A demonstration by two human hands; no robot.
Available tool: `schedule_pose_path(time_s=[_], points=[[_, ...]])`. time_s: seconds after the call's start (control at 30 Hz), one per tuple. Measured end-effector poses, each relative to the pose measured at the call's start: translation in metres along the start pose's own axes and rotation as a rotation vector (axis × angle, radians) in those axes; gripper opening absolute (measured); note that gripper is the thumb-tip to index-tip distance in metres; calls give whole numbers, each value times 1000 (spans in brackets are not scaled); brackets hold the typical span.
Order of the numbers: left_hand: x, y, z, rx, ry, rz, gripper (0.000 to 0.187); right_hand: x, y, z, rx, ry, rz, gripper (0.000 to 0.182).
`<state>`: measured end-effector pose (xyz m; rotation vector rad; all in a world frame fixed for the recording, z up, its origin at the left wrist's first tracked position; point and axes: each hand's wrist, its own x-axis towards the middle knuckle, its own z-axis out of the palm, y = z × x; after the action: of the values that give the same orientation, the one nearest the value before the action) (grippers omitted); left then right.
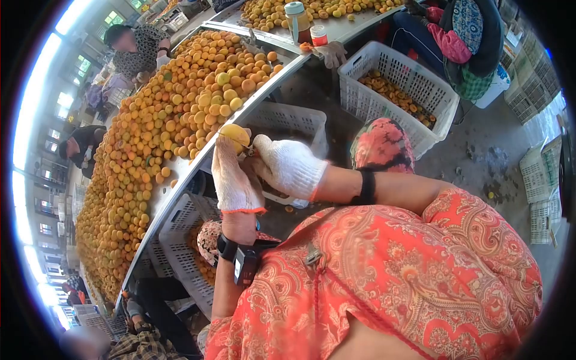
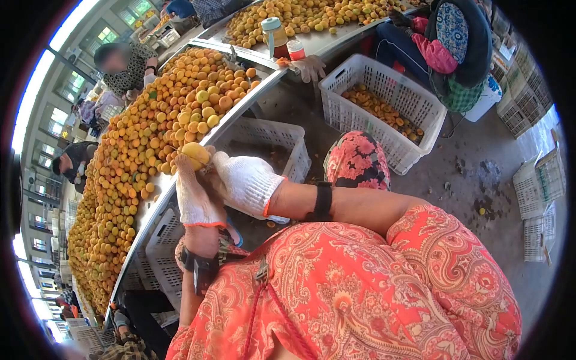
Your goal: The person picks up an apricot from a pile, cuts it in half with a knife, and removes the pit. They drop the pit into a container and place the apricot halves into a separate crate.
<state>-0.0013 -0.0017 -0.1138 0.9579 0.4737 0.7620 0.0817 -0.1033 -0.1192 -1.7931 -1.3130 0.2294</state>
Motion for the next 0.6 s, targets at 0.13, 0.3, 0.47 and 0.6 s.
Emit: schedule_pose_path(time_s=[0.13, 0.3, 0.47, 0.6], points=[[-2, 3, 11, -231, 123, -202, 60, 1, -1, -7, -106, -68, 8, 32], [0, 6, 8, -196, 157, -206, 57, 2, -2, -13, -44, -65, 30, 32], [13, 21, -27, -89, 205, -29, 49, -4, -1, -34, 159, -60, 48, 30], [-8, 19, -9, 134, -47, -11, 31, 12, -5, -45, 473, 238, 67, 30]])
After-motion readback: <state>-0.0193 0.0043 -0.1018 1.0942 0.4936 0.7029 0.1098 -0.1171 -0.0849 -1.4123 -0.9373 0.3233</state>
